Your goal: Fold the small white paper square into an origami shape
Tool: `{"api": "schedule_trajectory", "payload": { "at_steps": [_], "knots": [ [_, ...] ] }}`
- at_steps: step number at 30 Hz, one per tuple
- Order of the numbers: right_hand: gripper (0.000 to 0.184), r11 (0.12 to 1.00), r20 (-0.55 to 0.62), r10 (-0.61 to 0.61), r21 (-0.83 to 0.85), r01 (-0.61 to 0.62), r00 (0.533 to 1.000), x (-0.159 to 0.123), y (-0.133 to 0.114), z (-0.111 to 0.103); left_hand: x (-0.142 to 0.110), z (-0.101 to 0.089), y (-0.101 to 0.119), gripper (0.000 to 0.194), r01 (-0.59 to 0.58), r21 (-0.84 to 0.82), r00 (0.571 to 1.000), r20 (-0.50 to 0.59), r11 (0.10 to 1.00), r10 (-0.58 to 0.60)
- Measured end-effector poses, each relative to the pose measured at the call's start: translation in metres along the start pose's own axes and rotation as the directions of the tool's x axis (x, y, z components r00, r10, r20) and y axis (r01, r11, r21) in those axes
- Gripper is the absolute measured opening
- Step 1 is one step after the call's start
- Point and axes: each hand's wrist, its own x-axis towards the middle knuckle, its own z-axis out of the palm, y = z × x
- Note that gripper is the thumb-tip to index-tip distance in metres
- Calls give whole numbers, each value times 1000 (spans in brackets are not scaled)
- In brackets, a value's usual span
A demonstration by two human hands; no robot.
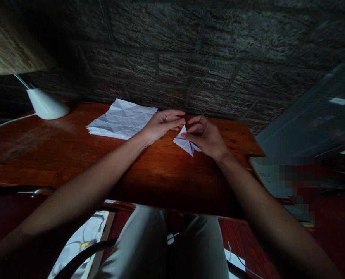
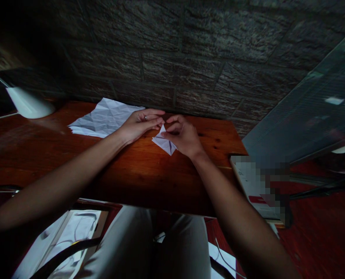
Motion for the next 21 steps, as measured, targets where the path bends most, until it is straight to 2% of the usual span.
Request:
{"api": "schedule_trajectory", "payload": {
  "at_steps": [7, 14, 21],
  "knots": [
    [51, 1000, -14, -7, 15, 7, 1000, 0, 0, 0, -4, 2, 3, 53, 6, 38, 999, 36, 999, -7],
    [54, 1000, -3, -12, 26, 12, 1000, 0, 1, 1, -4, 2, 5, 47, -8, 61, 999, 53, 998, 5],
    [55, 1000, -18, -2, 20, 3, 1000, 0, -1, -2, -4, 1, 3, 45, 51, 76, 996, 70, 996, -56]
  ]
}}
